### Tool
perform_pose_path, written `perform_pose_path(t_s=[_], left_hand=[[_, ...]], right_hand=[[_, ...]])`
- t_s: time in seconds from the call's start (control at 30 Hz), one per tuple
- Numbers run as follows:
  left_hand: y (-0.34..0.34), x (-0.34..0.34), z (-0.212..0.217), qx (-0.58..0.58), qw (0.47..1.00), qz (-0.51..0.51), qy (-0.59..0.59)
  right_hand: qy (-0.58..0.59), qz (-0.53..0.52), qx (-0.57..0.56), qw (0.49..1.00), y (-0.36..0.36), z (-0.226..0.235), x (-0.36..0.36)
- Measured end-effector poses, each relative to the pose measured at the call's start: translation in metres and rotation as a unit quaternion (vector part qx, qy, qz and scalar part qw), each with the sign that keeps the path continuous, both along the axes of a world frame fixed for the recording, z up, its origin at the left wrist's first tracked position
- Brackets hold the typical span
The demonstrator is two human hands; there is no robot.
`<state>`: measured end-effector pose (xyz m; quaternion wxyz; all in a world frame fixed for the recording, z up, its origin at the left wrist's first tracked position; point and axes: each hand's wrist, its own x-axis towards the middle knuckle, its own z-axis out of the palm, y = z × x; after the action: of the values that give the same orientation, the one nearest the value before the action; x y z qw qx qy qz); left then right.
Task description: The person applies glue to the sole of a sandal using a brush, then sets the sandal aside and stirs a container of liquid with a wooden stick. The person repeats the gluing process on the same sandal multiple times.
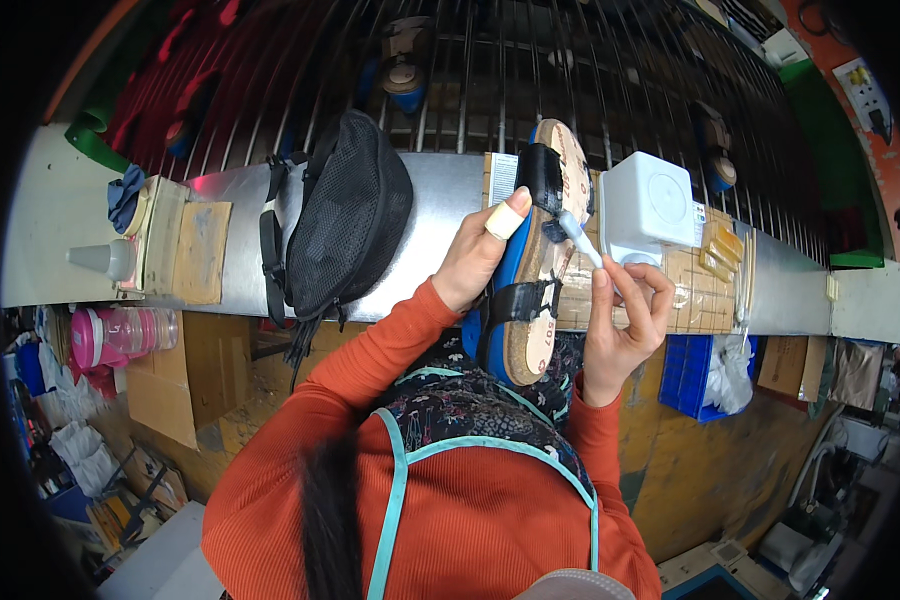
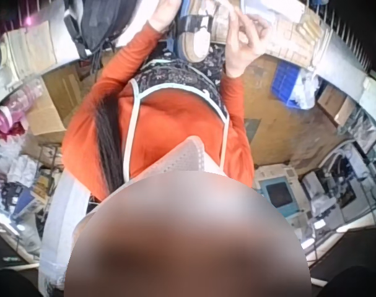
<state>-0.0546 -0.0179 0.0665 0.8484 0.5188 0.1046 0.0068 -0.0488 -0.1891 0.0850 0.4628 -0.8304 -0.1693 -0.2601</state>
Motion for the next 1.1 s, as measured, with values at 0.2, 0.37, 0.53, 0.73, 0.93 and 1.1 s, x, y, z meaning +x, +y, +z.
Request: perform_pose_path(t_s=[0.2,0.37,0.53,0.73,0.93,1.1], left_hand=[[0.003,0.0,-0.002,0.05,0.999,-0.003,-0.019],[0.004,-0.001,0.001,0.061,0.998,-0.011,-0.021],[0.005,0.002,0.001,0.023,0.999,-0.017,-0.016],[0.005,0.006,0.001,0.033,0.999,-0.01,-0.004],[0.005,0.009,0.0,0.059,0.998,-0.012,-0.026],[0.006,0.015,-0.003,0.081,0.995,-0.016,-0.052]], right_hand=[[-0.088,-0.055,-0.068,0.992,0.001,-0.002,0.006],[-0.126,-0.054,-0.039,0.99,0.0,-0.006,0.009],[-0.048,0.022,0.021,0.998,-0.007,-0.011,0.01],[-0.033,0.036,-0.025,0.999,-0.018,-0.011,0.004],[-0.035,0.069,-0.06,0.995,-0.028,-0.002,0.007],[-0.009,0.107,-0.091,0.99,-0.039,0.009,0.011]])
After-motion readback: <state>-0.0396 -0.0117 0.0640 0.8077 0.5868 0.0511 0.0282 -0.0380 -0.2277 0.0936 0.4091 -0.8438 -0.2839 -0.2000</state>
